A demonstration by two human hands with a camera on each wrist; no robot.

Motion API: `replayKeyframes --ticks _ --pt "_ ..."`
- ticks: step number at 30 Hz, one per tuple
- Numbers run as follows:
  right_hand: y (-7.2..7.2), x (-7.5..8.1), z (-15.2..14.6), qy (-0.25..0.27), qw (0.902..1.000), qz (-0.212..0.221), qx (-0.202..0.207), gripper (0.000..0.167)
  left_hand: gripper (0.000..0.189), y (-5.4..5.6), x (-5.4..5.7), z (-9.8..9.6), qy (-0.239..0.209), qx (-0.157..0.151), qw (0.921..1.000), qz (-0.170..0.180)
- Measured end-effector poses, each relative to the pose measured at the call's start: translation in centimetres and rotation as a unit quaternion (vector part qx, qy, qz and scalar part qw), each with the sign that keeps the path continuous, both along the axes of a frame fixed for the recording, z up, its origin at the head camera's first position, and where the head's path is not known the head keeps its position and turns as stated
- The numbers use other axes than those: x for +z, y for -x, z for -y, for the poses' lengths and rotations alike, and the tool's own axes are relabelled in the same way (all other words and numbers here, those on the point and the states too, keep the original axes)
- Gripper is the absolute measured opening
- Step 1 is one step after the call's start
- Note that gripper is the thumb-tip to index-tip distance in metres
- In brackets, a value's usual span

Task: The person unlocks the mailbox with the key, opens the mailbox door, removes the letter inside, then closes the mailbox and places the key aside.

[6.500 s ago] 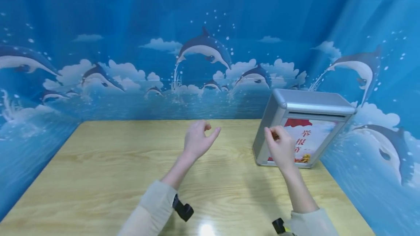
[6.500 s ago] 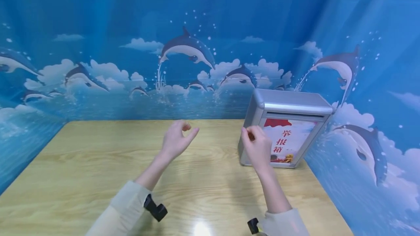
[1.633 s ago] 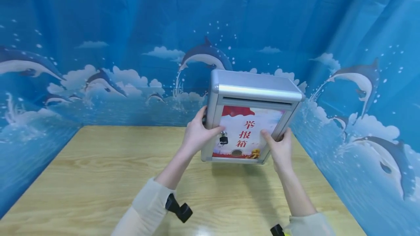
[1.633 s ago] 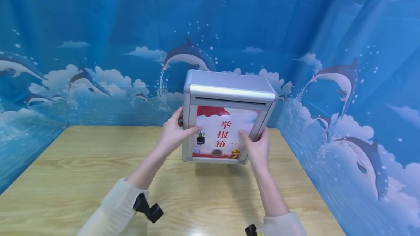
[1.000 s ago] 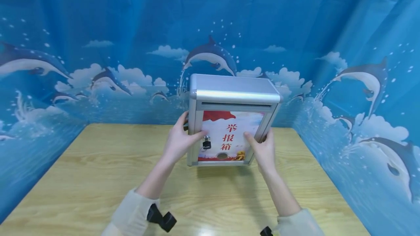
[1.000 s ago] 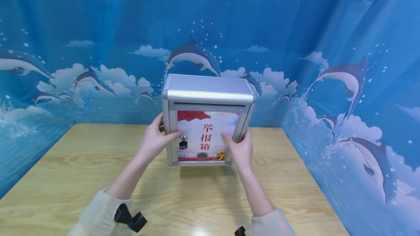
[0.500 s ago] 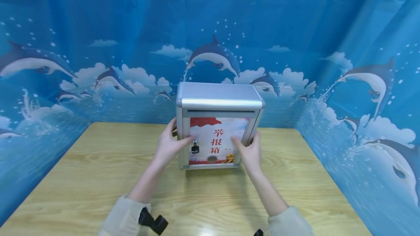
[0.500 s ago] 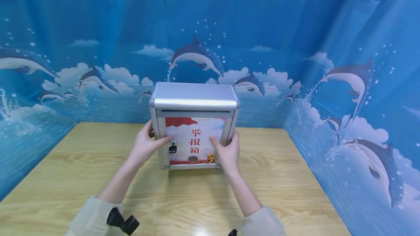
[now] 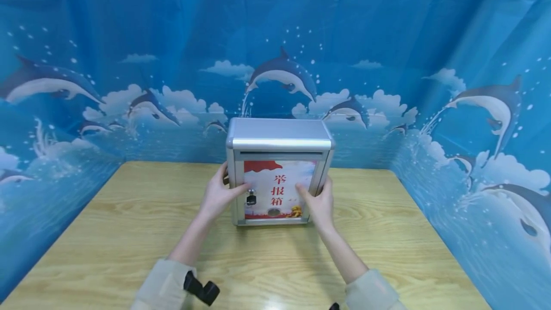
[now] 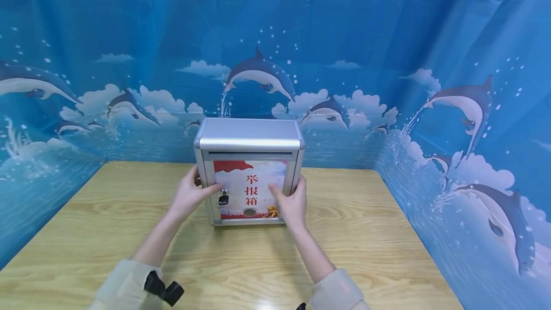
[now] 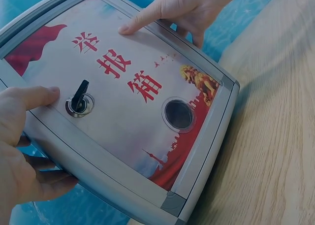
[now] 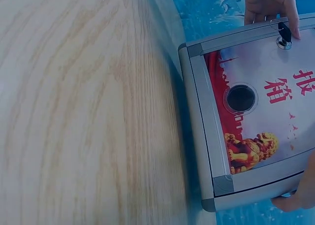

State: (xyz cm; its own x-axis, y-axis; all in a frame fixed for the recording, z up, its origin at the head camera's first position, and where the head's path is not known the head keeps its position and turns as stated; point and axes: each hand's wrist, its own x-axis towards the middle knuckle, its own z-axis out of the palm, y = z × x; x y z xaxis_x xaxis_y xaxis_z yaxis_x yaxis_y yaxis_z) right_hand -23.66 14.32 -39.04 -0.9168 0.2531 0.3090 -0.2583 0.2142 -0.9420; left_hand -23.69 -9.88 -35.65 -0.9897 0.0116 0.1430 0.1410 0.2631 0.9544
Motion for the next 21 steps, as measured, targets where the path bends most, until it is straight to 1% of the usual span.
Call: replayKeyframes --ticks 7,14,21 --pt "0.4 -0.5 0.1 -0.006 1.0 -0.002 -0.002 0.076 0.084 0.4 -0.5 0.1 -0.006 -0.001 1.0 -0.006" --pt "0.7 -1.3 0.0 -0.002 1.0 -0.001 -0.002 0.073 0.08 0.8 -1.4 0.2 -0.002 -0.004 0.9999 -0.016" --pt "0.8 -1.3 0.2 -0.007 0.9999 0.007 0.006 0.076 0.08 0.8 -1.4 0.2 -0.002 0.0 1.0 -0.008"
